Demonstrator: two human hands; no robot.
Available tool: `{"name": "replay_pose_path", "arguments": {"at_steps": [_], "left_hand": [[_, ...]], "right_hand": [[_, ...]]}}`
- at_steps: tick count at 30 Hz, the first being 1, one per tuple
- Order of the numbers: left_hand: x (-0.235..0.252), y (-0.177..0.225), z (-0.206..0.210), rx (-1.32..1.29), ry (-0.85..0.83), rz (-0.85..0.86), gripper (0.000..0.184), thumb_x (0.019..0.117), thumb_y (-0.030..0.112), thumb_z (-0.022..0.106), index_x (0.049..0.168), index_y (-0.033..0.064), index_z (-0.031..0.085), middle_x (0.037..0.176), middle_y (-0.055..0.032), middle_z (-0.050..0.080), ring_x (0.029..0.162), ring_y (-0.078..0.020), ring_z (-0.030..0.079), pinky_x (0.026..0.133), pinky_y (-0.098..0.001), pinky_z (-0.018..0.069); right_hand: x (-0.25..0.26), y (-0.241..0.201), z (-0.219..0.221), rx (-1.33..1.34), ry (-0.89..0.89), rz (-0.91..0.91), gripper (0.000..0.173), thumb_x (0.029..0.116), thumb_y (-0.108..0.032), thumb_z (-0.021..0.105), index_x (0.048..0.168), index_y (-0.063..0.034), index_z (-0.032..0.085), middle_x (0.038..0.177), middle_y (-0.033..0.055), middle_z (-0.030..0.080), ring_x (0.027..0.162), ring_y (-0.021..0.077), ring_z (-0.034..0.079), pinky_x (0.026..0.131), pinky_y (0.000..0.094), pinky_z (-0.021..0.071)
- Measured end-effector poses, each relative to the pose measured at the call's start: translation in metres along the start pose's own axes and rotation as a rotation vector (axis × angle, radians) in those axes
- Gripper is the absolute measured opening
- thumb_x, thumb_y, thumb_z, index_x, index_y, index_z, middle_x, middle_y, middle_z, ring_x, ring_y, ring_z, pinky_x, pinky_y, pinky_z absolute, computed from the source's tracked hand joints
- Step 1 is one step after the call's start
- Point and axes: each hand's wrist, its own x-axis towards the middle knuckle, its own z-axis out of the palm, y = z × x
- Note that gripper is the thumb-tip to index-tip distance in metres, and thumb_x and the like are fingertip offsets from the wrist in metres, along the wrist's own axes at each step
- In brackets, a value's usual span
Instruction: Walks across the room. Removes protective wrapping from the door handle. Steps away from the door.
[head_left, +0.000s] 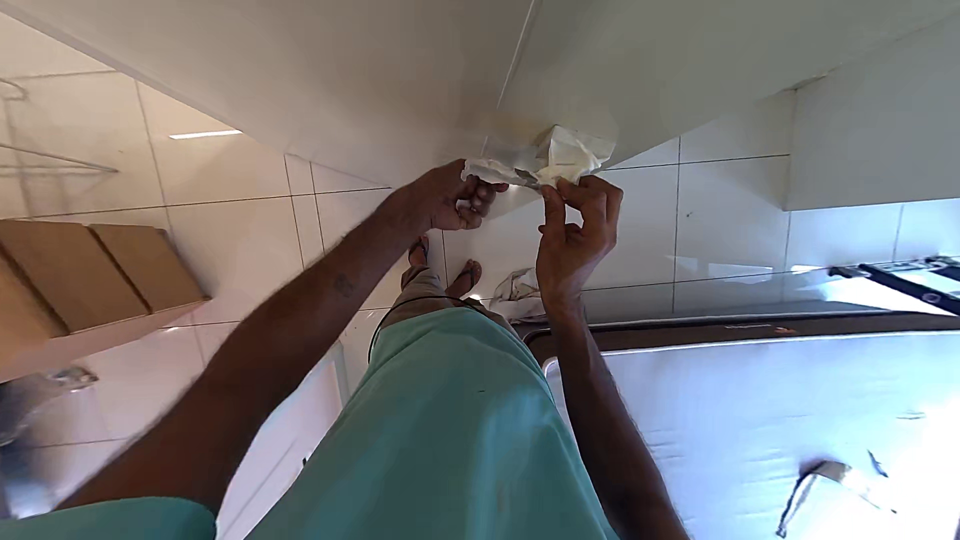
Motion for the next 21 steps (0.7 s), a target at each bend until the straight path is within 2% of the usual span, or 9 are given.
{"name": "replay_pose_path", "arguments": {"at_steps": [2,6,9,14,16,19,21], "left_hand": [[-0.002,-0.014,-0.001,-0.023,-0.013,0.036,0.030,0.1112,0.025,0.034,0.104,0.0099,0.059,0.070,0.0020,0.053,0.051,-0.0042,0.050,0.042,-0.0151,0.0396],[-0.012,-0.034,0.010,-0.085,-0.067,0.079,0.020,0.1080,0.021,0.040,0.093,0.0152,0.053,0.067,0.0049,0.049,0.049,-0.0015,0.045,0.042,-0.0133,0.0366],[-0.013,-0.044,0.017,-0.209,-0.079,0.123,0.017,0.1066,0.017,0.041,0.094,0.0154,0.052,0.067,0.0042,0.048,0.050,-0.0024,0.045,0.043,-0.0140,0.0373],[-0.035,-0.055,0.042,-0.275,0.032,0.182,0.015,0.1060,0.018,0.044,0.095,0.0145,0.054,0.068,0.0041,0.048,0.052,-0.0033,0.047,0.046,-0.0145,0.0400],[-0.043,-0.058,0.053,-0.229,0.116,0.247,0.016,0.1072,0.020,0.045,0.096,0.0144,0.055,0.069,0.0045,0.049,0.053,-0.0029,0.048,0.047,-0.0143,0.0401],[-0.046,-0.058,0.055,-0.038,0.226,0.391,0.021,0.1082,0.021,0.046,0.093,0.0145,0.059,0.074,0.0053,0.052,0.057,-0.0020,0.046,0.048,-0.0137,0.0352],[-0.047,-0.065,0.045,0.062,0.193,0.460,0.024,0.1100,0.026,0.042,0.103,0.0148,0.063,0.084,0.0039,0.056,0.059,-0.0030,0.047,0.048,-0.0146,0.0357]], "right_hand": [[0.002,0.000,-0.002,-0.014,-0.025,-0.017,0.015,0.0947,-0.012,0.076,0.103,-0.0003,0.073,0.110,0.0149,0.060,0.096,0.0163,0.067,0.065,0.0238,0.0618],[0.006,0.000,-0.003,-0.039,-0.045,-0.034,0.013,0.0952,-0.012,0.075,0.100,0.0003,0.073,0.108,0.0149,0.059,0.094,0.0162,0.066,0.064,0.0230,0.0601],[0.009,0.001,-0.002,-0.049,-0.042,-0.037,0.012,0.0942,-0.010,0.076,0.097,0.0002,0.072,0.106,0.0146,0.059,0.093,0.0163,0.066,0.065,0.0233,0.0600],[0.017,-0.001,-0.002,-0.074,-0.069,-0.028,0.011,0.0953,-0.011,0.074,0.098,-0.0002,0.073,0.103,0.0130,0.060,0.093,0.0163,0.066,0.070,0.0248,0.0605],[0.019,-0.001,-0.002,-0.068,-0.071,-0.027,0.011,0.0951,-0.010,0.074,0.098,-0.0001,0.073,0.104,0.0131,0.061,0.092,0.0165,0.067,0.070,0.0253,0.0610],[0.022,-0.001,-0.004,-0.072,-0.084,-0.014,0.012,0.0952,-0.012,0.075,0.098,-0.0009,0.072,0.104,0.0126,0.060,0.091,0.0153,0.066,0.071,0.0248,0.0605],[0.023,-0.001,-0.005,-0.077,-0.099,-0.002,0.013,0.0953,-0.013,0.075,0.098,-0.0012,0.073,0.105,0.0126,0.061,0.092,0.0151,0.067,0.070,0.0252,0.0611]]}}
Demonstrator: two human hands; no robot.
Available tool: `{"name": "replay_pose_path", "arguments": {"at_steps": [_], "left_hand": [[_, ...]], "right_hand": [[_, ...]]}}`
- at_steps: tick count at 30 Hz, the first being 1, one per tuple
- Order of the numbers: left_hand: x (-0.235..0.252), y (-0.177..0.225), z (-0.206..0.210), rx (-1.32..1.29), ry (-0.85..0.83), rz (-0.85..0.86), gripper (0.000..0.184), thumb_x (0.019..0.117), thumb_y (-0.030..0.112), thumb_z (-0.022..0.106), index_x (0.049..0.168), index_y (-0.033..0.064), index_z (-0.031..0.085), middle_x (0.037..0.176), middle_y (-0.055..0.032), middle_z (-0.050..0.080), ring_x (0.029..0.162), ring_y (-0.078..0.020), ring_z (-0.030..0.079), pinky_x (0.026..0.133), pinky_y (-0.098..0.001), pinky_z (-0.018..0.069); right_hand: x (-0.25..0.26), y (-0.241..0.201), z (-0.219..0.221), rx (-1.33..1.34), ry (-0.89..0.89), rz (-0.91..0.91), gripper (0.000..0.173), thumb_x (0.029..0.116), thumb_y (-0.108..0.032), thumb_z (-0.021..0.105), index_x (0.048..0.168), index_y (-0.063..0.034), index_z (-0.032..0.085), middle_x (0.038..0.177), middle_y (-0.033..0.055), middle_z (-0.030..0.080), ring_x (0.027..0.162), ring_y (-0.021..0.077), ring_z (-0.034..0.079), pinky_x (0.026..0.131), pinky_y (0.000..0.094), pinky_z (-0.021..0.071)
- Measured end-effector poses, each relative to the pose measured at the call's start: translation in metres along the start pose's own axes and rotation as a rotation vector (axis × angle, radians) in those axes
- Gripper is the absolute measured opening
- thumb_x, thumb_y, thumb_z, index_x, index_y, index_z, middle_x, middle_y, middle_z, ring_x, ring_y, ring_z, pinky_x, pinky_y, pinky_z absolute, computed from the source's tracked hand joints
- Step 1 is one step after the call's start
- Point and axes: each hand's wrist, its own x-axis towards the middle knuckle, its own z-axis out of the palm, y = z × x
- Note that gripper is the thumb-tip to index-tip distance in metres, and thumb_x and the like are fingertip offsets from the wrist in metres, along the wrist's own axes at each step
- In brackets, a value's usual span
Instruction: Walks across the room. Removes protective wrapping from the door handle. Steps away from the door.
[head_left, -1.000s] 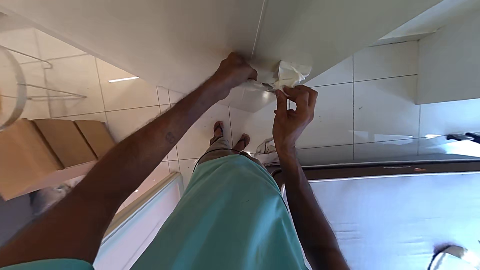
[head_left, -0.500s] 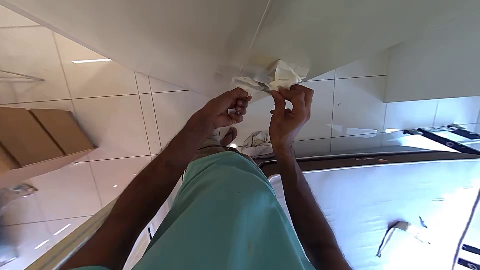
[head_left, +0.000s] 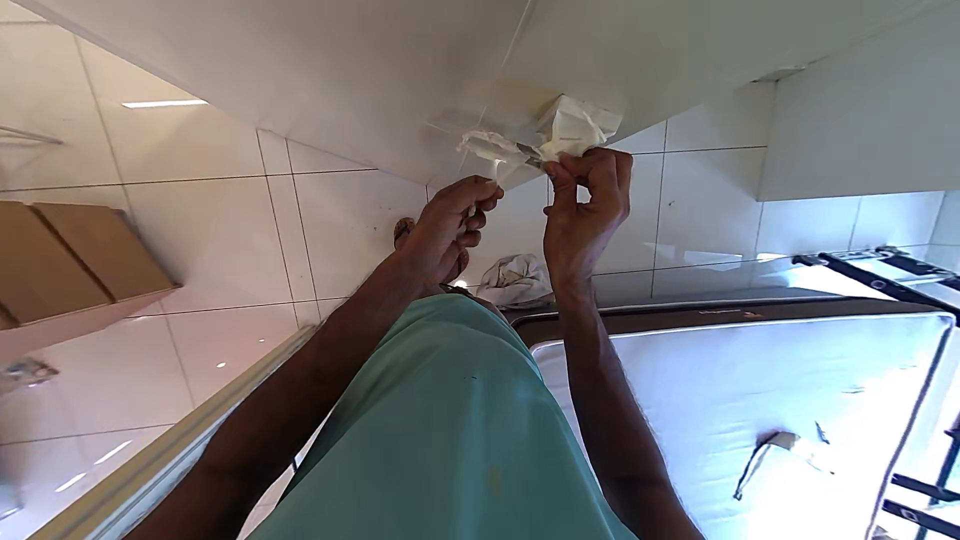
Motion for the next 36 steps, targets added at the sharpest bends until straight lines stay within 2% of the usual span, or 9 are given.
{"name": "replay_pose_path", "arguments": {"at_steps": [3,5,11,17,22,25,30,34,36], "left_hand": [[-0.005,-0.009,-0.017,0.101,-0.002,0.069,0.043,0.1090,0.031,0.028,0.131,0.0155,0.062,0.096,0.0016,0.061,0.066,-0.0064,0.050,0.054,-0.0189,0.0396],[0.002,-0.006,-0.016,0.212,0.006,0.095,0.042,0.1090,0.036,0.036,0.141,0.0191,0.057,0.104,0.0044,0.059,0.068,-0.0029,0.048,0.056,-0.0172,0.0384],[0.032,0.003,0.017,0.148,0.091,0.154,0.024,0.1073,0.028,0.055,0.103,0.0098,0.070,0.096,0.0036,0.071,0.053,0.0019,0.041,0.045,-0.0150,0.0291],[0.011,0.016,0.031,0.084,0.070,0.197,0.024,0.1077,0.019,0.052,0.089,0.0113,0.065,0.080,0.0038,0.059,0.054,-0.0008,0.041,0.047,-0.0149,0.0309],[-0.022,0.043,0.019,0.136,0.251,0.325,0.026,0.1083,0.024,0.049,0.090,0.0149,0.065,0.078,0.0077,0.061,0.057,0.0005,0.046,0.049,-0.0145,0.0355],[-0.017,0.042,-0.012,0.076,0.371,0.225,0.025,0.1077,0.034,0.053,0.091,0.0172,0.062,0.076,0.0064,0.055,0.054,-0.0016,0.042,0.047,-0.0149,0.0340],[-0.028,0.022,-0.031,0.062,0.127,0.140,0.017,0.1085,0.024,0.050,0.095,0.0160,0.056,0.081,0.0032,0.059,0.052,-0.0018,0.041,0.045,-0.0150,0.0345],[-0.027,0.003,-0.023,0.195,-0.062,0.137,0.023,0.1112,0.028,0.045,0.098,0.0131,0.056,0.075,0.0017,0.056,0.052,-0.0029,0.040,0.044,-0.0157,0.0292],[-0.024,-0.001,-0.019,0.286,-0.036,0.157,0.031,0.1119,0.031,0.041,0.103,0.0112,0.064,0.075,0.0024,0.058,0.057,-0.0025,0.047,0.048,-0.0148,0.0356]], "right_hand": [[0.003,0.003,0.002,0.020,-0.004,-0.001,0.013,0.0956,-0.013,0.075,0.099,-0.0008,0.073,0.105,0.0131,0.061,0.092,0.0157,0.067,0.068,0.0253,0.0615],[0.004,0.006,0.004,0.050,0.019,-0.003,0.013,0.0951,-0.013,0.075,0.098,-0.0003,0.073,0.105,0.0132,0.060,0.091,0.0153,0.067,0.066,0.0246,0.0611],[0.014,0.009,0.000,0.013,-0.027,-0.042,0.016,0.0962,-0.016,0.074,0.099,-0.0003,0.073,0.104,0.0127,0.061,0.089,0.0142,0.066,0.068,0.0240,0.0601],[0.020,0.010,0.001,0.004,-0.014,-0.035,0.013,0.0949,-0.013,0.075,0.096,-0.0009,0.073,0.101,0.0112,0.061,0.088,0.0139,0.065,0.069,0.0235,0.0592],[0.030,0.012,0.000,-0.014,-0.057,-0.002,0.019,0.0973,-0.020,0.073,0.102,-0.0012,0.071,0.105,0.0117,0.062,0.086,0.0141,0.066,0.069,0.0253,0.0600],[0.033,0.014,-0.001,0.040,-0.064,0.006,0.024,0.0968,-0.021,0.074,0.109,-0.0005,0.071,0.111,0.0137,0.062,0.089,0.0161,0.068,0.071,0.0279,0.0618],[0.000,-0.006,0.000,0.081,0.049,-0.030,0.017,0.0983,-0.016,0.071,0.104,-0.0004,0.069,0.117,0.0157,0.060,0.092,0.0161,0.067,0.063,0.0254,0.0596],[-0.026,-0.022,0.012,0.381,-0.404,0.243,0.026,0.1045,-0.023,0.060,0.115,-0.0008,0.069,0.103,0.0083,0.068,0.075,0.0132,0.068,0.056,0.0281,0.0591],[-0.030,-0.024,0.019,0.559,-0.554,0.448,0.024,0.1048,-0.023,0.060,0.116,-0.0029,0.068,0.099,0.0073,0.072,0.072,0.0148,0.069,0.053,0.0287,0.0590]]}}
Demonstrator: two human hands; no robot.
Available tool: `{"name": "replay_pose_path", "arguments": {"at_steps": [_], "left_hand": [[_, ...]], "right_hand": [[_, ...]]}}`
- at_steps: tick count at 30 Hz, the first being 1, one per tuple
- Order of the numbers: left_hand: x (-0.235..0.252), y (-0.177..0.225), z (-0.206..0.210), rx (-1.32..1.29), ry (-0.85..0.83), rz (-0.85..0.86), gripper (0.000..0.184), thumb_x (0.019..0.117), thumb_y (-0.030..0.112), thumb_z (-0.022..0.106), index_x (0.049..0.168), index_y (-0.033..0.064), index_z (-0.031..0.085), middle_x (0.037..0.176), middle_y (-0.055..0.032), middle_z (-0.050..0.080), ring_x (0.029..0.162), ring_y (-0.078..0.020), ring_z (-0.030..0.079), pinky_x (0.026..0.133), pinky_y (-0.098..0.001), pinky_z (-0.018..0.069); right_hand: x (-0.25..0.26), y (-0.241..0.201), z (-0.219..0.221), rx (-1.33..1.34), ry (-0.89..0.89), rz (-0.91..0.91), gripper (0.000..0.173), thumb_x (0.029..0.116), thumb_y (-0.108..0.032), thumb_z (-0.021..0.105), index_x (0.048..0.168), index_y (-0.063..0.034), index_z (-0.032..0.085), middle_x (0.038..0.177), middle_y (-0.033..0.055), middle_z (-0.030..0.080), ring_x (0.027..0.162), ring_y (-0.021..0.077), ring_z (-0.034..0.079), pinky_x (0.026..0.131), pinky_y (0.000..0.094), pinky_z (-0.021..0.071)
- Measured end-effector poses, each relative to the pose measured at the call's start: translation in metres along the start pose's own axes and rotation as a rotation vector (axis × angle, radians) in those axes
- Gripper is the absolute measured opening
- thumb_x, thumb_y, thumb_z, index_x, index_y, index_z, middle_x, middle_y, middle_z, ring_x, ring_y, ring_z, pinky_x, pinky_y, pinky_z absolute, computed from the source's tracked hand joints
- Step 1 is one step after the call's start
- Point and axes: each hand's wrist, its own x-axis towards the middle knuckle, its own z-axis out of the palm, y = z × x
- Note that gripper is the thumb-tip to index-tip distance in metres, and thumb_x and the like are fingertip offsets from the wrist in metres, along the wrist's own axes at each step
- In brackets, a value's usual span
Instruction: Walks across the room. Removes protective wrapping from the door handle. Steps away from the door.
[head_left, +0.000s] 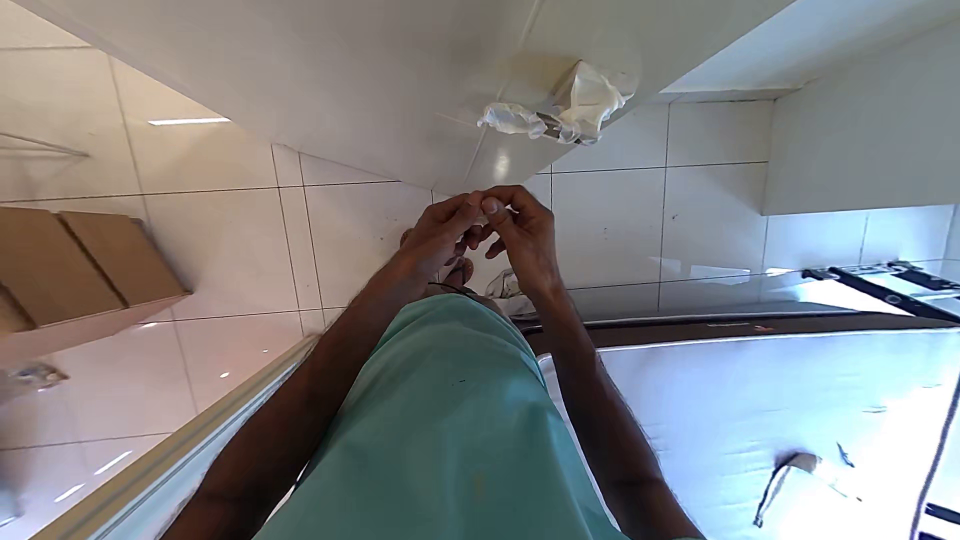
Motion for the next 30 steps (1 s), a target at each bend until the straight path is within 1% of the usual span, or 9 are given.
{"name": "replay_pose_path", "arguments": {"at_steps": [3,8,12,16,20,22,24,26,30], "left_hand": [[0.002,-0.004,-0.001,0.145,0.060,0.038,0.033,0.1121,0.031,0.040,0.099,0.0098,0.063,0.077,0.0022,0.058,0.065,-0.0045,0.054,0.058,-0.0171,0.0453],[0.006,-0.008,-0.005,0.265,0.078,0.077,0.035,0.1117,0.032,0.042,0.095,0.0087,0.062,0.076,0.0014,0.057,0.064,-0.0053,0.055,0.057,-0.0186,0.0454],[0.009,-0.009,0.004,0.236,0.205,-0.034,0.048,0.1106,0.047,0.037,0.097,0.0099,0.065,0.073,0.0019,0.059,0.055,-0.0053,0.047,0.048,-0.0191,0.0354],[0.012,-0.001,0.014,-0.069,0.204,-0.236,0.045,0.1060,0.059,0.039,0.093,0.0193,0.057,0.062,0.0061,0.043,0.047,-0.0038,0.037,0.043,-0.0173,0.0299],[0.027,-0.009,0.004,-0.195,0.269,-0.252,0.022,0.1090,0.032,0.049,0.097,0.0161,0.058,0.068,0.0045,0.054,0.049,-0.0017,0.044,0.043,-0.0151,0.0345],[0.037,-0.016,-0.004,-0.230,0.288,-0.241,0.022,0.1105,0.027,0.046,0.098,0.0134,0.059,0.068,0.0038,0.056,0.048,-0.0019,0.046,0.043,-0.0149,0.0370],[0.049,-0.021,-0.017,-0.225,0.295,-0.239,0.024,0.1126,0.025,0.040,0.107,0.0112,0.059,0.068,0.0051,0.049,0.048,-0.0022,0.040,0.043,-0.0150,0.0334],[0.058,-0.022,-0.036,-0.178,0.269,-0.245,0.025,0.1132,0.024,0.037,0.112,0.0112,0.058,0.068,0.0064,0.046,0.048,-0.0019,0.037,0.043,-0.0144,0.0330],[0.064,-0.006,-0.064,-0.013,0.124,-0.191,0.027,0.1117,0.023,0.043,0.119,0.0101,0.066,0.076,0.0041,0.054,0.052,-0.0033,0.042,0.045,-0.0158,0.0340]], "right_hand": [[-0.001,0.005,0.003,0.164,-0.012,0.088,0.013,0.1012,-0.014,0.066,0.104,-0.0014,0.068,0.087,0.0079,0.071,0.069,0.0137,0.069,0.050,0.0261,0.0568],[-0.002,0.000,0.004,0.156,0.037,0.066,0.012,0.0965,-0.006,0.071,0.105,0.0027,0.070,0.087,0.0115,0.072,0.066,0.0149,0.069,0.047,0.0253,0.0549],[-0.008,-0.002,0.011,0.142,0.156,-0.088,0.017,0.0924,-0.001,0.074,0.101,0.0009,0.059,0.087,0.0117,0.069,0.063,0.0164,0.068,0.046,0.0266,0.0562],[-0.011,-0.002,0.021,-0.132,0.190,-0.210,0.014,0.0917,-0.005,0.075,0.100,-0.0028,0.064,0.089,0.0059,0.071,0.063,0.0124,0.067,0.054,0.0279,0.0596],[-0.010,0.002,0.022,-0.568,0.059,-0.281,0.020,0.0958,-0.016,0.071,0.115,-0.0118,0.071,0.095,0.0001,0.077,0.067,0.0140,0.068,0.059,0.0375,0.0574],[-0.018,0.002,0.028,-0.675,0.129,-0.349,0.025,0.0971,-0.018,0.070,0.121,-0.0118,0.072,0.091,0.0020,0.077,0.064,0.0164,0.069,0.054,0.0392,0.0549],[-0.024,0.003,0.034,-0.627,0.309,-0.356,0.020,0.0996,-0.016,0.069,0.117,-0.0067,0.070,0.087,0.0052,0.074,0.063,0.0144,0.067,0.050,0.0326,0.0547],[-0.013,0.007,0.033,-0.476,0.482,-0.294,0.021,0.0994,-0.017,0.070,0.115,-0.0023,0.070,0.096,0.0067,0.077,0.073,0.0130,0.073,0.058,0.0303,0.0609],[0.020,0.008,0.035,0.084,0.617,0.064,0.027,0.0991,-0.023,0.071,0.118,-0.0046,0.066,0.104,0.0068,0.074,0.072,0.0170,0.072,0.050,0.0289,0.0580]]}}
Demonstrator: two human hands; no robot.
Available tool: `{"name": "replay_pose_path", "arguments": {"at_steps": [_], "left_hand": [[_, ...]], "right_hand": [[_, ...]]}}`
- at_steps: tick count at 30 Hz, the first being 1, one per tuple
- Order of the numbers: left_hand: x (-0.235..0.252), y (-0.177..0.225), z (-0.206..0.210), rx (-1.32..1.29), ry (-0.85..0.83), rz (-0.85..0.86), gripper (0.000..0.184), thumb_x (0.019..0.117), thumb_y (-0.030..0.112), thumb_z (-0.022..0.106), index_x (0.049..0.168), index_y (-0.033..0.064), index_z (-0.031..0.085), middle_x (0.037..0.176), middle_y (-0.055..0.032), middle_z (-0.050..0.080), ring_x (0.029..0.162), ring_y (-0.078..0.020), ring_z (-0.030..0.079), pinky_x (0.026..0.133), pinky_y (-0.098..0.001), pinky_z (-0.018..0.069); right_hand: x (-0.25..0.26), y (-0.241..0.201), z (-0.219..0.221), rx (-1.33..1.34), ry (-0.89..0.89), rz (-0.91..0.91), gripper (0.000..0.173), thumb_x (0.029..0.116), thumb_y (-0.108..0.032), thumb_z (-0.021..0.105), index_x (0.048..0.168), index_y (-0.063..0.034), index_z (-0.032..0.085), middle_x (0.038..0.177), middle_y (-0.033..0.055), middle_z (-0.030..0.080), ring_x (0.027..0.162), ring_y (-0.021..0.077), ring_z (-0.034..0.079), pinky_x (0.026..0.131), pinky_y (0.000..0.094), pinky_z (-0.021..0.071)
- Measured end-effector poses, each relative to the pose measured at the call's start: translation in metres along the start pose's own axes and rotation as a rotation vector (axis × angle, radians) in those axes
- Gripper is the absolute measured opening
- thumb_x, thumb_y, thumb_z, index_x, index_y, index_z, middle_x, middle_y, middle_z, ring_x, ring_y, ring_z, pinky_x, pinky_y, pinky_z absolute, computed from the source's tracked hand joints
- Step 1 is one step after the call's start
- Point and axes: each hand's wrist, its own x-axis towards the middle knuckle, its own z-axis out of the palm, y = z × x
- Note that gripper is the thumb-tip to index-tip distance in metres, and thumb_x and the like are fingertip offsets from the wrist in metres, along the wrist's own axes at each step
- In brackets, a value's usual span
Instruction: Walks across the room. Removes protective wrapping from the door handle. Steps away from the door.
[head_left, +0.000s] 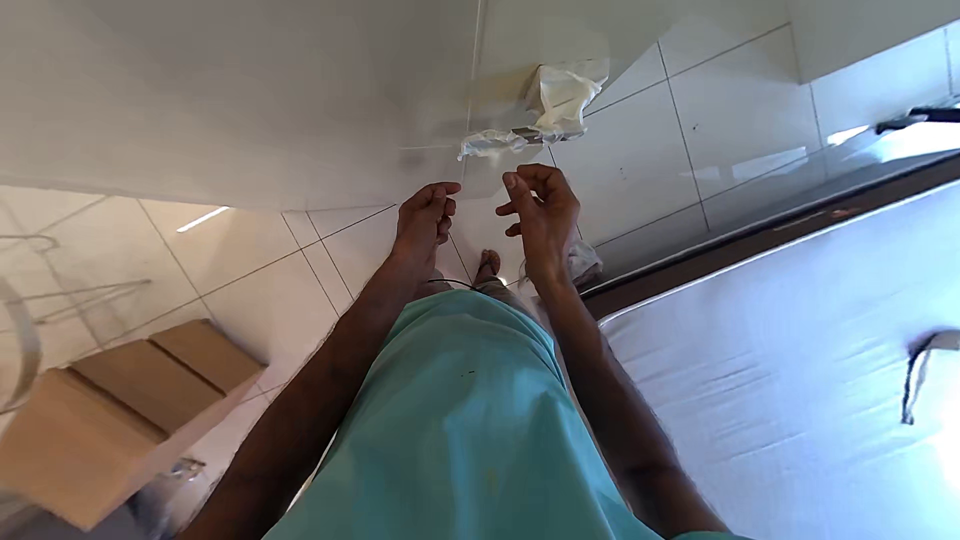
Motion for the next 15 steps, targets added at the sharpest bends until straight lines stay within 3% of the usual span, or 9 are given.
{"name": "replay_pose_path", "arguments": {"at_steps": [3,5,7,9,12,15], "left_hand": [[0.005,0.028,-0.007,0.117,-0.073,0.112,0.031,0.1118,0.030,0.043,0.112,0.0107,0.067,0.069,0.0066,0.048,0.051,-0.0032,0.038,0.045,-0.0168,0.0313],[0.008,0.045,-0.010,0.247,-0.125,0.232,0.030,0.1110,0.031,0.045,0.107,0.0108,0.068,0.067,0.0073,0.046,0.053,-0.0032,0.039,0.047,-0.0176,0.0314],[0.013,0.059,-0.009,0.431,-0.175,0.400,0.025,0.1089,0.028,0.051,0.107,0.0092,0.068,0.078,0.0051,0.055,0.061,-0.0037,0.046,0.054,-0.0193,0.0372],[0.018,0.074,-0.010,0.673,-0.207,0.543,0.029,0.1049,0.033,0.059,0.117,0.0086,0.067,0.091,-0.0002,0.063,0.075,-0.0080,0.057,0.068,-0.0274,0.0490],[0.024,0.091,-0.001,0.992,-0.160,0.646,0.047,0.0994,0.048,0.064,0.135,0.0169,0.064,0.075,0.0002,0.055,0.059,-0.0149,0.049,0.059,-0.0391,0.0448],[0.032,0.107,0.006,1.174,-0.195,0.811,0.035,0.1017,0.042,0.063,0.125,0.0179,0.072,0.081,-0.0008,0.062,0.061,-0.0146,0.051,0.059,-0.0365,0.0435]], "right_hand": [[0.009,-0.009,0.021,0.215,0.055,0.192,0.023,0.1019,-0.028,0.066,0.113,-0.0071,0.067,0.105,0.0079,0.073,0.075,0.0170,0.071,0.050,0.0272,0.0555],[0.009,-0.015,0.034,0.291,0.131,0.187,0.022,0.1027,-0.027,0.066,0.109,-0.0058,0.067,0.100,0.0091,0.072,0.072,0.0166,0.070,0.049,0.0260,0.0550],[0.012,-0.016,0.043,0.321,0.207,0.142,0.019,0.1024,-0.023,0.066,0.105,-0.0041,0.067,0.095,0.0096,0.072,0.071,0.0168,0.070,0.047,0.0259,0.0549],[0.015,-0.013,0.047,0.326,0.250,0.103,0.017,0.1033,-0.019,0.064,0.103,-0.0023,0.067,0.094,0.0107,0.073,0.069,0.0171,0.071,0.046,0.0260,0.0550],[0.016,-0.010,0.052,0.345,0.301,0.074,0.016,0.1047,-0.014,0.061,0.102,-0.0005,0.068,0.096,0.0124,0.075,0.069,0.0179,0.073,0.045,0.0258,0.0553],[0.017,-0.013,0.063,0.308,0.407,0.046,0.014,0.1031,-0.013,0.064,0.104,-0.0007,0.068,0.093,0.0117,0.074,0.069,0.0195,0.073,0.045,0.0283,0.0566]]}}
